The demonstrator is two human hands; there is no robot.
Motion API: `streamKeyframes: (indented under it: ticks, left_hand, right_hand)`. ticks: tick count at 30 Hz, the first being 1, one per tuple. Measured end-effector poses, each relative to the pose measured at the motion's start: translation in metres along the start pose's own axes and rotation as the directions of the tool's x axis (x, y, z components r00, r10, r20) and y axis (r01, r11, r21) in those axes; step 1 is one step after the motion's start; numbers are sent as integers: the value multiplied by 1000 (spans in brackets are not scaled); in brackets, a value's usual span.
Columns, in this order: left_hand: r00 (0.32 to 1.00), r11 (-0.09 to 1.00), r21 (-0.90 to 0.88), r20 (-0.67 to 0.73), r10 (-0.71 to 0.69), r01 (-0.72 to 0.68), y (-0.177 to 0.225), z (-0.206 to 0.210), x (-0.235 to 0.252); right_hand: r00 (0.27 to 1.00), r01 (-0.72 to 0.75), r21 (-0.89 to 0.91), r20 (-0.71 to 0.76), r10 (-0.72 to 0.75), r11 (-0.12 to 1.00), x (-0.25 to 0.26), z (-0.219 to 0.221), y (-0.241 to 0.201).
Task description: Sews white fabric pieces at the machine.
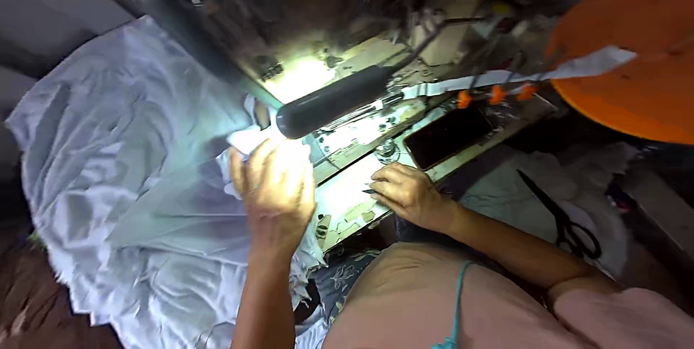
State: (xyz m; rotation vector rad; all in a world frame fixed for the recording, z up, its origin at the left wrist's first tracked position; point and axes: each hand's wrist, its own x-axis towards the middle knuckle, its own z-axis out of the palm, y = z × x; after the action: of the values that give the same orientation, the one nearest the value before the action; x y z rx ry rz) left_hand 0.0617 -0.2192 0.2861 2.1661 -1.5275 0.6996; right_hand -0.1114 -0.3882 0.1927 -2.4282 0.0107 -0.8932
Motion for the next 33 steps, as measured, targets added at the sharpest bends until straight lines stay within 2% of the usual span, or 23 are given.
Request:
streamKeyframes:
  ticks: [2,5,10,13,16,18,21,24,27,29,33]
  left_hand:
    - [994,995,18,-53,-98,99,-8,-6,-9]
    - [965,965,-17,0,-263,262,-16,-7,-23]
    - [883,873,-136,73,-463,469,-21,2,-51]
    - [797,772,-200,131,-590,604,-37,15,-61]
    - [768,718,-297,100,-632,629,-53,19,-62]
    - [775,717,-320,104,-623,619,-60,7,-56]
    - [797,772,-220,44,-603,596,-65,-31,-40]
    - [852,870,20,-213,-477,492,-60,-83,-27]
    - [868,879,215,-372,-329,425,-59,-114,-26]
    - [889,885,292,-395,-234,363,-64,-122,-32]
    - [905,899,319,-394,-161,298,-64,-134,-44]
  right_hand:
    - [994,-32,-132,99,45,991,-19,2,0]
    - [994,-35,-198,98,55,980,-28,6,2]
    - [995,8,-178,96,9,984,-21,21,10]
    - [991,41,-179,129,-18,983,-11,27,13]
    - [990,50,-174,136,-26,983,-7,27,15]
    - [989,34,-140,151,-13,990,-11,24,13]
    - [993,27,-78,119,-18,997,-22,11,12]
    - [998,27,-52,64,-24,998,-34,-7,11]
    - [999,-1,-70,40,3,998,-46,-27,14]
    - [999,-26,-108,33,30,994,-55,-44,20]
    - [996,-83,-215,-50,74,973,-83,-72,32]
